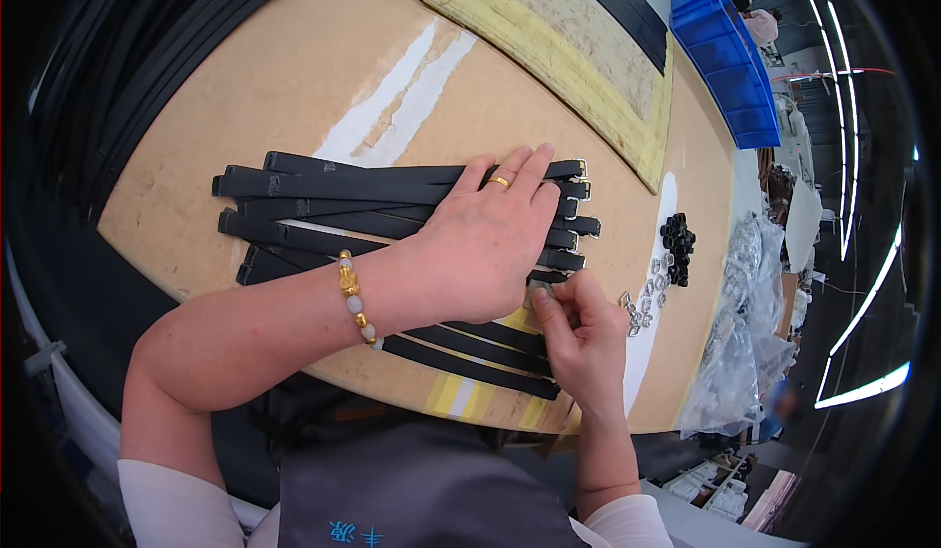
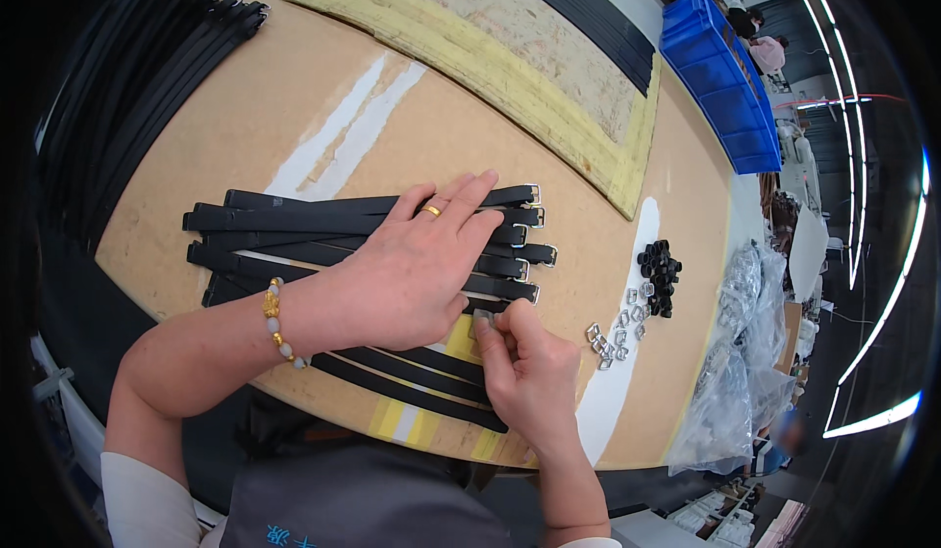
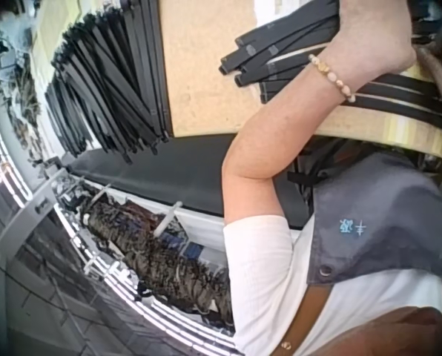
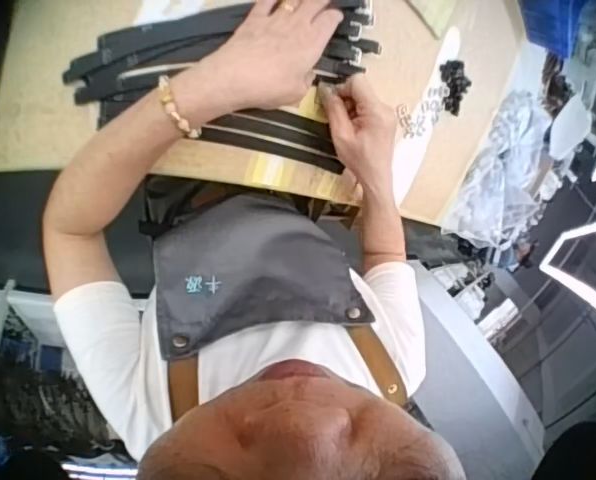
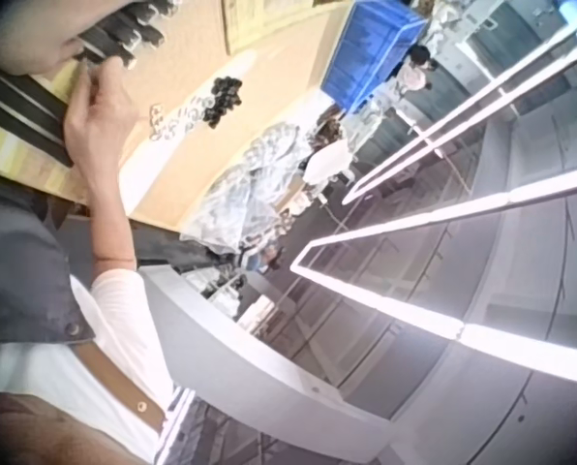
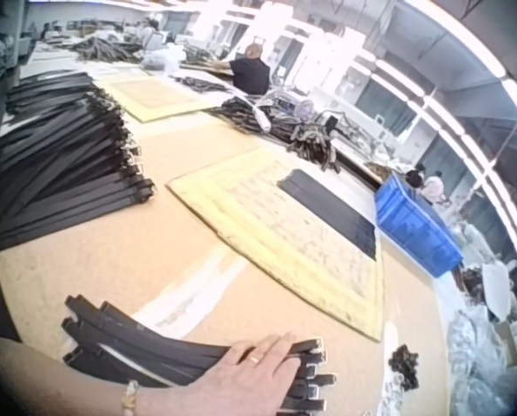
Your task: The person assembles metal buckles onto black leather straps by hand at a workshop table.
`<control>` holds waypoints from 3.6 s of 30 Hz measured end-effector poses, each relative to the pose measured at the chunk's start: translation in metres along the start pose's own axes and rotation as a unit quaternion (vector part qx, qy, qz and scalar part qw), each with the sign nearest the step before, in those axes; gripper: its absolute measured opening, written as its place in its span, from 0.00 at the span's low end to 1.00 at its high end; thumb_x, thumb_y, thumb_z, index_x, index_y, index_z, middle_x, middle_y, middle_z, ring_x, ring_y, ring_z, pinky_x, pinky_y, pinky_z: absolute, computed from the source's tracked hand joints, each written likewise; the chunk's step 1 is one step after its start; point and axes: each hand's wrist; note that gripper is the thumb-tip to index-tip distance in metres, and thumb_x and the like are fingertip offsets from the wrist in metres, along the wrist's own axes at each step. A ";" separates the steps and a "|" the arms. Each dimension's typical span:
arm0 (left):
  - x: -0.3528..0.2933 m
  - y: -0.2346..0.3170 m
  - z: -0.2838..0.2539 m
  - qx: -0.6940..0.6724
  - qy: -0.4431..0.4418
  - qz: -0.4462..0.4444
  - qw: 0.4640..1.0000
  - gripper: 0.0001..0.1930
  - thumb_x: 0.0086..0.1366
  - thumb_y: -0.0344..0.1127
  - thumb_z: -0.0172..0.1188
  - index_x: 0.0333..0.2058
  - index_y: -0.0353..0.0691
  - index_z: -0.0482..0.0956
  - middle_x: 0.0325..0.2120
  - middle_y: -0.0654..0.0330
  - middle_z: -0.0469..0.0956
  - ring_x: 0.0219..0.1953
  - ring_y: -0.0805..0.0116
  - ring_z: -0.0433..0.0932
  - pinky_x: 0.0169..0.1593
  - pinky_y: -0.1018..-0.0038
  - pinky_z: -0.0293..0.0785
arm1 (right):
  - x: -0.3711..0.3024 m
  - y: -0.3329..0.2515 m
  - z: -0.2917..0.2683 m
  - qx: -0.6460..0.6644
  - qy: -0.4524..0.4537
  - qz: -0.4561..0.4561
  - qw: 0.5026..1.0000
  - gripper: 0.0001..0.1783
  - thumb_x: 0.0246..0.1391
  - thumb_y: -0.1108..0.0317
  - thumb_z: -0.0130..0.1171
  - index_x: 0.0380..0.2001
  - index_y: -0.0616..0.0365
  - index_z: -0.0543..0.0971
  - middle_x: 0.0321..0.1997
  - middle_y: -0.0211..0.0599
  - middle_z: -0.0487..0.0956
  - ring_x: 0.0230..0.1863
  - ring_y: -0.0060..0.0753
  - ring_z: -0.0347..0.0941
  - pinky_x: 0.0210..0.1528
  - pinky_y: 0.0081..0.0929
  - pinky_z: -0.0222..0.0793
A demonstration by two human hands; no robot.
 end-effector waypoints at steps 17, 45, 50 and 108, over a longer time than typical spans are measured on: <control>0.002 0.001 0.001 0.010 0.013 -0.013 1.000 0.35 0.58 0.29 0.67 0.62 0.23 0.64 0.69 0.31 0.56 0.74 0.39 0.58 0.73 0.48 0.54 | 0.006 0.001 0.005 -0.010 0.064 -0.023 0.998 0.09 0.64 0.74 0.66 0.32 0.60 0.74 0.16 0.24 0.71 0.18 0.10 0.60 0.19 0.18 0.58; 0.005 0.000 0.008 0.020 0.030 -0.022 0.999 0.37 0.57 0.30 0.67 0.63 0.23 0.64 0.69 0.32 0.58 0.73 0.42 0.59 0.74 0.49 0.53 | 0.010 0.007 0.008 0.003 0.055 0.010 0.998 0.10 0.65 0.73 0.65 0.33 0.60 0.73 0.18 0.26 0.74 0.18 0.12 0.64 0.20 0.18 0.60; 0.006 -0.002 0.006 0.022 0.046 -0.022 0.998 0.36 0.58 0.29 0.65 0.64 0.23 0.64 0.69 0.33 0.57 0.73 0.41 0.59 0.74 0.49 0.53 | 0.014 0.016 0.020 0.075 0.084 0.004 0.994 0.10 0.66 0.72 0.65 0.33 0.61 0.73 0.19 0.28 0.76 0.19 0.12 0.69 0.21 0.17 0.63; -0.001 -0.002 0.019 0.168 -0.016 -0.008 0.986 0.33 0.76 0.42 0.45 0.72 0.27 0.56 0.76 0.43 0.52 0.80 0.51 0.46 0.78 0.50 0.38 | 0.026 0.014 -0.004 -0.017 0.010 -0.042 0.999 0.07 0.64 0.73 0.63 0.39 0.61 0.74 0.29 0.46 0.84 0.27 0.43 0.84 0.30 0.33 0.75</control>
Point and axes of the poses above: each hand's wrist, its own x-axis towards the middle knuckle, its own z-axis out of the palm, y = z × x
